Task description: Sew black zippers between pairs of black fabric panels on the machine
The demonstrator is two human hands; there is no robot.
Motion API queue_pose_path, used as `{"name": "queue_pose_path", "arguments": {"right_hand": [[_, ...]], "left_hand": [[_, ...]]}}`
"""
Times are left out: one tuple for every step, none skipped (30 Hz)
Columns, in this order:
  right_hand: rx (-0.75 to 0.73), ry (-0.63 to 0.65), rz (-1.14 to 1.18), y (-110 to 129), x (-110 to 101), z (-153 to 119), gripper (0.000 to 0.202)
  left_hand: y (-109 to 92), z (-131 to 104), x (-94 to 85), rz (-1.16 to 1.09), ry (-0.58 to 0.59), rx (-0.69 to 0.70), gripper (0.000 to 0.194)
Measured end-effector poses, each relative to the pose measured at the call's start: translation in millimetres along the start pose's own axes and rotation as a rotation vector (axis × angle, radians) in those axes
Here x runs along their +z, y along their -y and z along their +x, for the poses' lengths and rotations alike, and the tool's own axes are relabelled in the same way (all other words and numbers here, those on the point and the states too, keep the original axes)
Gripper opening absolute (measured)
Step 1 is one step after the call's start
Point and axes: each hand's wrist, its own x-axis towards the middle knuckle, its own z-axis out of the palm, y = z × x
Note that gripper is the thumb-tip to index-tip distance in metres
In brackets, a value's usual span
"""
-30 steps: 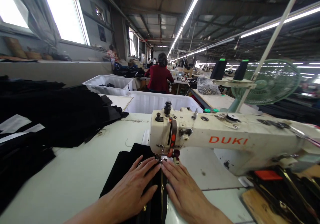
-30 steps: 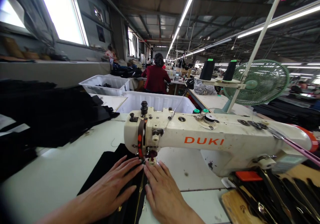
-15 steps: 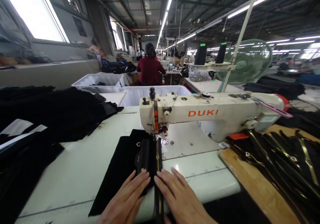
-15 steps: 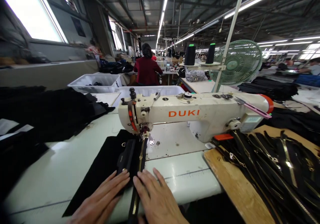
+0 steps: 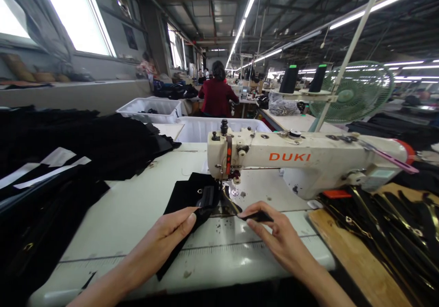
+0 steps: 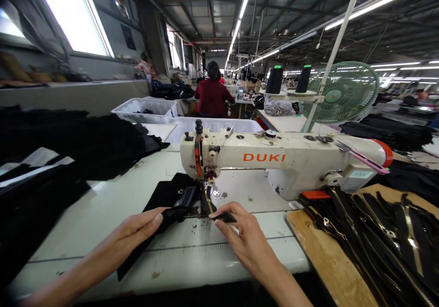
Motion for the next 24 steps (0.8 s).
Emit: {"name": "queue_pose_path", "arguments": {"right_hand": [[-0.046,0.041,-0.053,-0.5,5.9,-3.0,0.022],[-0.104,0.075,-0.120,-1.6,14.9,-7.2,0.024],[-0.169,0.097,-0.197,-3.5,26.1,-12.2,0.027],[-0.234,0.103,-0.279,-6.0,38.0,-17.2,0.029],[-0.294,0.088,-0.354,-8.7,49.6,-21.8,0.030],[-0.345,0.063,-0.416,-11.4,59.6,-25.5,0.029],[-0.380,0.036,-0.464,-13.8,67.5,-28.2,0.028],[-0.399,0.014,-0.500,-15.7,72.8,-29.7,0.026],[-0.406,0.001,-0.521,-16.9,75.7,-30.4,0.026],[-0.414,-0.008,-0.536,-17.5,76.7,-30.4,0.027],[-0.423,-0.014,-0.551,-17.6,76.6,-30.3,0.028],[-0.445,-0.028,-0.568,-17.4,76.0,-30.3,0.029],[-0.473,-0.056,-0.590,-17.0,75.5,-30.7,0.030],[-0.502,-0.093,-0.615,-16.5,75.6,-31.6,0.030],[-0.524,-0.129,-0.640,-16.2,76.2,-33.1,0.030],[-0.534,-0.160,-0.661,-16.0,77.4,-34.8,0.028],[-0.536,-0.178,-0.675,-15.8,78.7,-36.7,0.027],[-0.534,-0.188,-0.684,-15.8,80.1,-38.4,0.026],[-0.532,-0.191,-0.687,-15.7,81.1,-39.8,0.026],[-0.532,-0.191,-0.686,-15.5,81.9,-40.6,0.026],[-0.530,-0.195,-0.684,-15.2,82.3,-40.8,0.027],[-0.533,-0.201,-0.683,-14.7,82.5,-40.5,0.028],[-0.537,-0.206,-0.685,-14.2,82.7,-39.9,0.030],[-0.541,-0.215,-0.688,-13.6,82.9,-39.2,0.031]], "left_hand": [[3.0,-1.1,1.5,0.024,0.001,0.018,0.041],[6.7,-2.9,3.5,0.067,-0.002,0.039,0.039],[10.7,-5.5,6.1,0.130,-0.003,0.071,0.038],[14.6,-8.5,9.3,0.208,0.000,0.116,0.036],[18.3,-11.8,12.8,0.291,0.010,0.176,0.035],[21.2,-14.9,16.3,0.374,0.019,0.249,0.036],[23.4,-17.7,19.6,0.450,0.021,0.327,0.037],[24.7,-19.8,22.6,0.512,0.025,0.400,0.040],[25.1,-21.0,25.1,0.560,0.021,0.461,0.041],[24.8,-21.3,27.2,0.596,0.014,0.511,0.042],[24.1,-20.9,28.9,0.627,0.006,0.554,0.041],[23.0,-19.9,30.4,0.656,-0.005,0.591,0.040],[21.9,-18.7,31.9,0.684,-0.015,0.625,0.039],[20.8,-17.4,33.4,0.708,-0.031,0.655,0.038],[19.9,-16.4,35.0,0.729,-0.044,0.680,0.037],[19.2,-15.7,36.5,0.750,-0.048,0.698,0.037],[18.7,-15.3,38.0,0.765,-0.046,0.713,0.037],[18.6,-15.2,39.4,0.771,-0.037,0.726,0.039],[18.8,-15.4,40.5,0.773,-0.021,0.733,0.040],[19.4,-15.6,41.4,0.770,-0.005,0.740,0.041],[20.4,-15.7,41.9,0.764,0.009,0.741,0.042],[21.6,-15.7,42.1,0.756,0.022,0.739,0.043],[23.1,-15.4,42.0,0.754,0.035,0.734,0.043],[24.4,-14.9,41.6,0.756,0.055,0.728,0.043]]}}
